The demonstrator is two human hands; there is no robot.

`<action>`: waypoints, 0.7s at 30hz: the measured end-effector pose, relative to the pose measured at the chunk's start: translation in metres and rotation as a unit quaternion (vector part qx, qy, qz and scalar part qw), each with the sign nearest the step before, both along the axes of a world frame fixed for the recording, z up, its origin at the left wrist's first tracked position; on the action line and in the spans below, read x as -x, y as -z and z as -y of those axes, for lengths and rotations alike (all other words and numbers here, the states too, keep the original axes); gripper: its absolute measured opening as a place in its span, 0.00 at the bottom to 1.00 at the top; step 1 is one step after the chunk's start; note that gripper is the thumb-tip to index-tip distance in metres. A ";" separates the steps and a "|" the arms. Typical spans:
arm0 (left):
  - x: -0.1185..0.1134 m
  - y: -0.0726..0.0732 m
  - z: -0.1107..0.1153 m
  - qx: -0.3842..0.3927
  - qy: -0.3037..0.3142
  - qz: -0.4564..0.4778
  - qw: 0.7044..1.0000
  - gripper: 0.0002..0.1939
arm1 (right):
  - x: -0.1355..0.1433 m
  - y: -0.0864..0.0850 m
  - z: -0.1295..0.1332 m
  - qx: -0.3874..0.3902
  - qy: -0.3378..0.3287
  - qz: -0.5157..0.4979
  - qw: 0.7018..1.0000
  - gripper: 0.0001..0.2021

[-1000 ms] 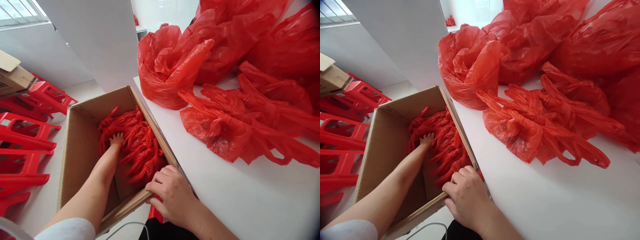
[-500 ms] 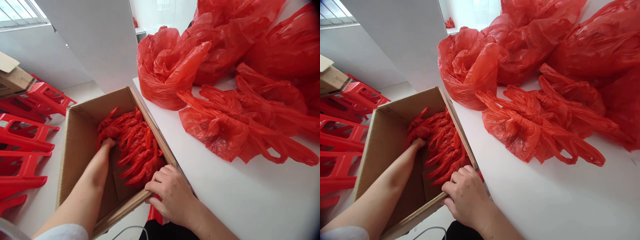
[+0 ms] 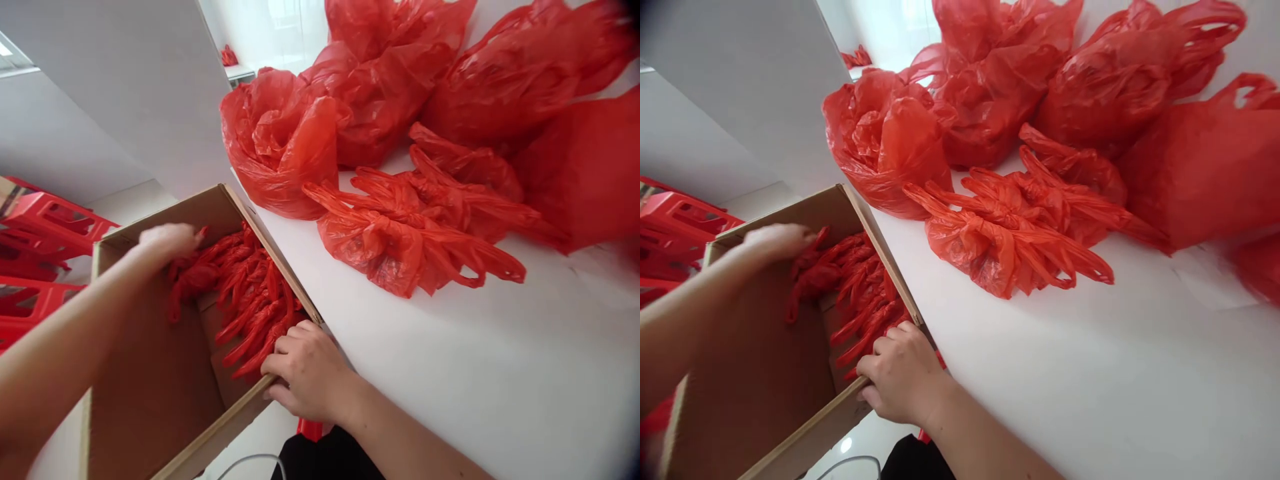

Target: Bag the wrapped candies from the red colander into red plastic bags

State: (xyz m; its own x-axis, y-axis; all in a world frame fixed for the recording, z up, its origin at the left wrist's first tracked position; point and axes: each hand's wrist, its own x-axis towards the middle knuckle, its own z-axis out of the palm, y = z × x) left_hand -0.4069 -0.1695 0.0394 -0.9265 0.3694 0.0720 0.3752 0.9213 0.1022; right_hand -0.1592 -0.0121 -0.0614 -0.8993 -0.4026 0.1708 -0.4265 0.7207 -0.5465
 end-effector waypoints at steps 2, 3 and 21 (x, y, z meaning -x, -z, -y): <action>-0.019 -0.024 -0.024 -0.002 -0.028 -0.048 0.998 0.19 | 0.000 0.000 0.000 -0.011 -0.001 -0.005 1.000 0.09; -0.034 -0.033 -0.040 -0.016 -0.020 -0.079 0.997 0.20 | 0.000 0.000 0.001 -0.015 -0.001 -0.007 1.000 0.09; -0.093 -0.075 -0.073 -0.296 0.131 0.183 0.928 0.24 | 0.000 -0.003 -0.002 -0.033 -0.014 0.006 0.999 0.11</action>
